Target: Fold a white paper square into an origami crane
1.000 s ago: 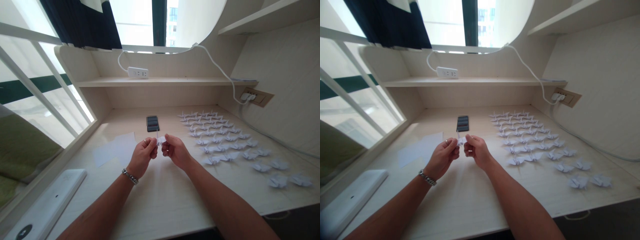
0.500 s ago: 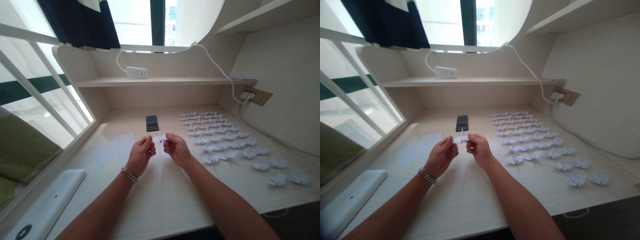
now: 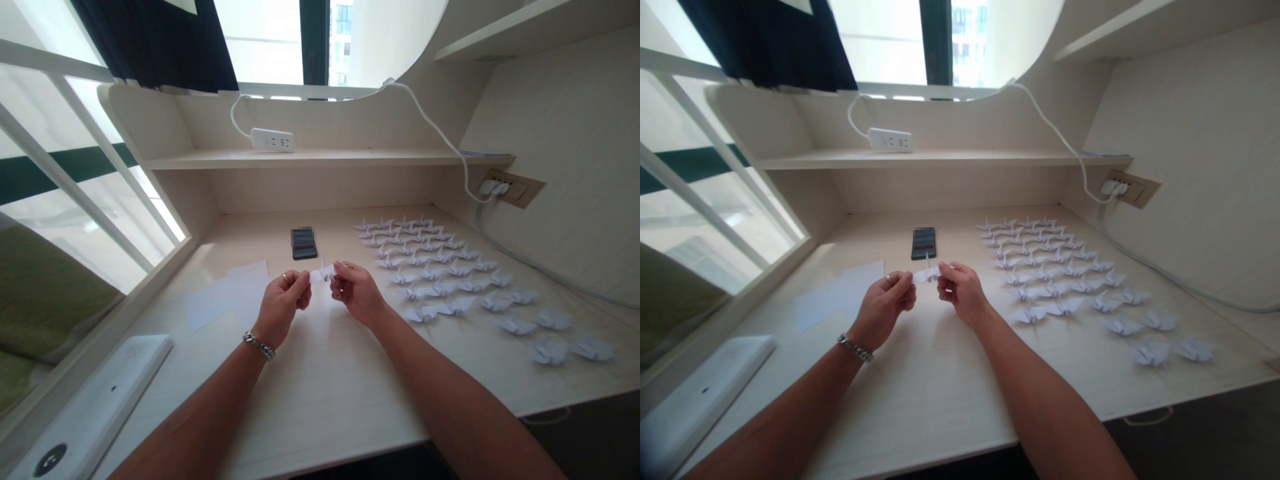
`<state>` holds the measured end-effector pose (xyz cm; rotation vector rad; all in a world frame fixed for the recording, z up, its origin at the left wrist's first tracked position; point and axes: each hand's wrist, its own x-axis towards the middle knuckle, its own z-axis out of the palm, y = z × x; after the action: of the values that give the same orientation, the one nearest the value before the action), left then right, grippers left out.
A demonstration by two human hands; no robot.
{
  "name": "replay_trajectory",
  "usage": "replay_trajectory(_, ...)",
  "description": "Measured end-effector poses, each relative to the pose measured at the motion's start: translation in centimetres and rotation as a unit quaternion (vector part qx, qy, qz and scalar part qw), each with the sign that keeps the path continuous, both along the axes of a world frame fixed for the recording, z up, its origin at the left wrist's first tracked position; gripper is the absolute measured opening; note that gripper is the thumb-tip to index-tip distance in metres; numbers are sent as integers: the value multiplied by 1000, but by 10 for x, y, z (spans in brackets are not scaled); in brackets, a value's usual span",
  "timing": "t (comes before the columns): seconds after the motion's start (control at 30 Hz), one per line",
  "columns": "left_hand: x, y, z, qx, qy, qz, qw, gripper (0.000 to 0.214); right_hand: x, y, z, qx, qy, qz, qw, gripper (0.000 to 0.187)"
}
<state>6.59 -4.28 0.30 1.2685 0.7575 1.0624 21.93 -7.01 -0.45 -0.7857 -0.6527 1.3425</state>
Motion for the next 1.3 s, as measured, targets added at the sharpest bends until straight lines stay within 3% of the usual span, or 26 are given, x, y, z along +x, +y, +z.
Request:
replay_trajectory(0.1, 0, 2, -1, 6, -3, 23, 1000, 36, 3, 4, -3, -5, -44, -27, 999, 38)
replay_trajectory(0.17, 1, 4, -1, 6, 0, 47, 999, 36, 5, 6, -5, -15, -103, -87, 991, 40)
replay_trajectory(0.3, 2, 7, -2, 7, 5, 78, 997, 36, 3, 2, -1, 50, -261, -227, 937, 38)
replay_trajectory(0.43, 2, 7, -4, 32, 11, 67, 997, 35, -8, -13, 10, 118, -412, -227, 875, 30)
replay_trajectory(0.53, 1, 7, -6, 53, 25, 58, 997, 32, -14, -19, 14, 121, -477, -212, 844, 29)
replay_trajectory(0.7, 2, 2, -1, 86, 70, 49, 993, 26, -13, -20, 8, 131, -485, -259, 825, 13)
replay_trajectory(1.03, 7, -10, 2, 161, 152, -22, 975, 19, 2, -43, 5, 81, -536, -365, 757, 14)
replay_trajectory(1.17, 7, -11, 2, 169, 168, -65, 969, 23, 11, -64, 1, 47, -524, -391, 755, 15)
replay_trajectory(1.3, 8, -8, -2, 189, 258, -93, 943, 29, 26, -104, -9, 5, -509, -422, 750, 18)
